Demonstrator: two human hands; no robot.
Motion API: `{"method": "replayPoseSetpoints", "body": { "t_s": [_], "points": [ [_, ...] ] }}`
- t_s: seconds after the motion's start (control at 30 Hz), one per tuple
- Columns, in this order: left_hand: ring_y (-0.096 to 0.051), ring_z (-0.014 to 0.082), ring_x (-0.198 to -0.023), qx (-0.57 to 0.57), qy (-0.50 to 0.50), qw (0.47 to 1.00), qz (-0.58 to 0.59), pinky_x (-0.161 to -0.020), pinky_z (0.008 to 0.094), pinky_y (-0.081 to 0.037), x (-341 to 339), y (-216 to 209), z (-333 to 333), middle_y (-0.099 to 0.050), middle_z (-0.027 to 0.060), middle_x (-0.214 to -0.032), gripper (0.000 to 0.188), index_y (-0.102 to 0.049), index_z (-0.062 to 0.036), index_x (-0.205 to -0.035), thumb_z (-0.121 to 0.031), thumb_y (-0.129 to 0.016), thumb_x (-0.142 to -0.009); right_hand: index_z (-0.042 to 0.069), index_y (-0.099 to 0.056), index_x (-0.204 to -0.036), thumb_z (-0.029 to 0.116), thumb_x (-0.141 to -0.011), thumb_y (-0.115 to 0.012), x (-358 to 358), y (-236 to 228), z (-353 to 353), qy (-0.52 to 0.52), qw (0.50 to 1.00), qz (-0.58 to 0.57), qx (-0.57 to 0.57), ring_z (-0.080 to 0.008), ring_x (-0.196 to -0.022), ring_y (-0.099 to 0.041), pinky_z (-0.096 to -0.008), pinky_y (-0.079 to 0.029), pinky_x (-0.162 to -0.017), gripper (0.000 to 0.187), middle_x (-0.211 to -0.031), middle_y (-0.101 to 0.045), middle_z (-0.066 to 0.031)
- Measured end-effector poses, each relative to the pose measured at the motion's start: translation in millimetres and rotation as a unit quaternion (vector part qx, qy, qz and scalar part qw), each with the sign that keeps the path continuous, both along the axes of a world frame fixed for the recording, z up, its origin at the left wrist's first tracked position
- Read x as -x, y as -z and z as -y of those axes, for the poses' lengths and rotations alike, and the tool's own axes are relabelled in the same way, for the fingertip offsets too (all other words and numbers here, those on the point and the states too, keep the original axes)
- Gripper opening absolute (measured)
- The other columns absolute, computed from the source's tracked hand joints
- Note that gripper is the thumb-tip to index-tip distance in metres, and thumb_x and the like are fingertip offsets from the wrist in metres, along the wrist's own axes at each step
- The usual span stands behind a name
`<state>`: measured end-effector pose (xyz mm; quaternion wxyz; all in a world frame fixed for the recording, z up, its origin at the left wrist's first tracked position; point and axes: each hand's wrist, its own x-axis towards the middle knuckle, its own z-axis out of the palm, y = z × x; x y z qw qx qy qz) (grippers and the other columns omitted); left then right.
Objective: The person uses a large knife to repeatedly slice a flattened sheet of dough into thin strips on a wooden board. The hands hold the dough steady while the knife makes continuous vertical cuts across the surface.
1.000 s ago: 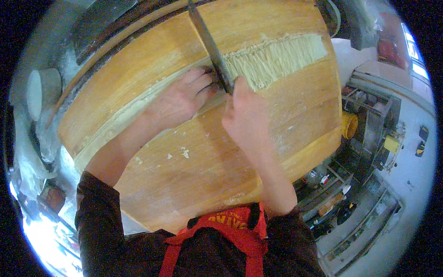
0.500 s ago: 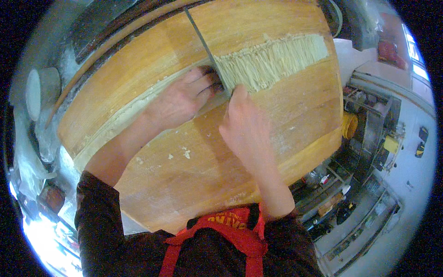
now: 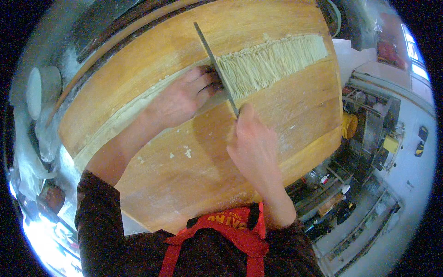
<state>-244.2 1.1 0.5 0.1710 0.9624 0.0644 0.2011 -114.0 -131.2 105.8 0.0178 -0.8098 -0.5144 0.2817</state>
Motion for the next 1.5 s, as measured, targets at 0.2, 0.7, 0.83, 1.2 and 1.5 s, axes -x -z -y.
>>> {"method": "replayPoseSetpoints", "body": {
  "t_s": [0.2, 0.7, 0.83, 1.2, 1.5],
  "points": [
    [-0.049, 0.0240, -0.107, -0.014, 0.002, 0.999, -0.031, -0.094, 0.0287, -0.043, 3, -2, 1, -0.058, 0.0102, -0.109, 0.035, -0.063, 0.0025, -0.104, -0.013, -0.056, -0.074, 0.001, -0.042, -0.095, 0.002, -0.076, -0.059, -5, 30, -28, 0.031, 0.998, -0.011, -0.057, -0.0430, -0.071, -0.060, -0.0506, -0.047, -0.060, 0.026, -0.076, -0.058, -0.0232],
    [-0.050, 0.0246, -0.106, -0.009, -0.004, 1.000, 0.017, -0.093, 0.0306, -0.044, 4, -1, 1, -0.058, 0.0116, -0.109, 0.034, -0.063, 0.0033, -0.101, -0.012, -0.057, -0.072, 0.000, -0.047, -0.098, 0.008, -0.085, -0.058, 9, 18, -20, 0.037, 0.998, 0.029, -0.044, -0.0479, -0.068, -0.056, -0.0526, -0.042, -0.057, 0.018, -0.067, -0.056, -0.0259],
    [-0.050, 0.0262, -0.107, 0.016, 0.006, 0.999, -0.029, -0.093, 0.0327, -0.044, 6, -7, 1, -0.058, 0.0124, -0.109, 0.034, -0.063, 0.0025, -0.102, -0.012, -0.056, -0.073, 0.000, -0.046, -0.094, 0.007, -0.085, -0.057, -3, 34, -29, 0.049, 0.997, -0.006, -0.066, -0.0464, -0.070, -0.057, -0.0507, -0.044, -0.058, 0.016, -0.071, -0.057, -0.0247],
    [-0.049, 0.0248, -0.109, 0.003, -0.012, 1.000, -0.012, -0.094, 0.0318, -0.043, 9, -2, 2, -0.058, 0.0109, -0.111, 0.032, -0.064, 0.0020, -0.101, -0.012, -0.056, -0.074, 0.001, -0.042, -0.092, 0.006, -0.078, -0.061, 7, 3, 9, -0.012, 1.000, 0.013, -0.010, -0.0421, -0.071, -0.060, -0.0489, -0.048, -0.058, 0.024, -0.079, -0.059, -0.0218],
    [-0.050, 0.0244, -0.107, -0.005, -0.004, 1.000, -0.011, -0.092, 0.0295, -0.045, 10, -4, 3, -0.058, 0.0109, -0.109, 0.034, -0.063, 0.0047, -0.101, -0.011, -0.056, -0.072, 0.000, -0.043, -0.096, 0.006, -0.081, -0.058, -6, 39, -15, 0.041, 0.995, -0.034, -0.088, -0.0432, -0.068, -0.060, -0.0500, -0.047, -0.058, 0.022, -0.069, -0.057, -0.0210]
  ]
}}
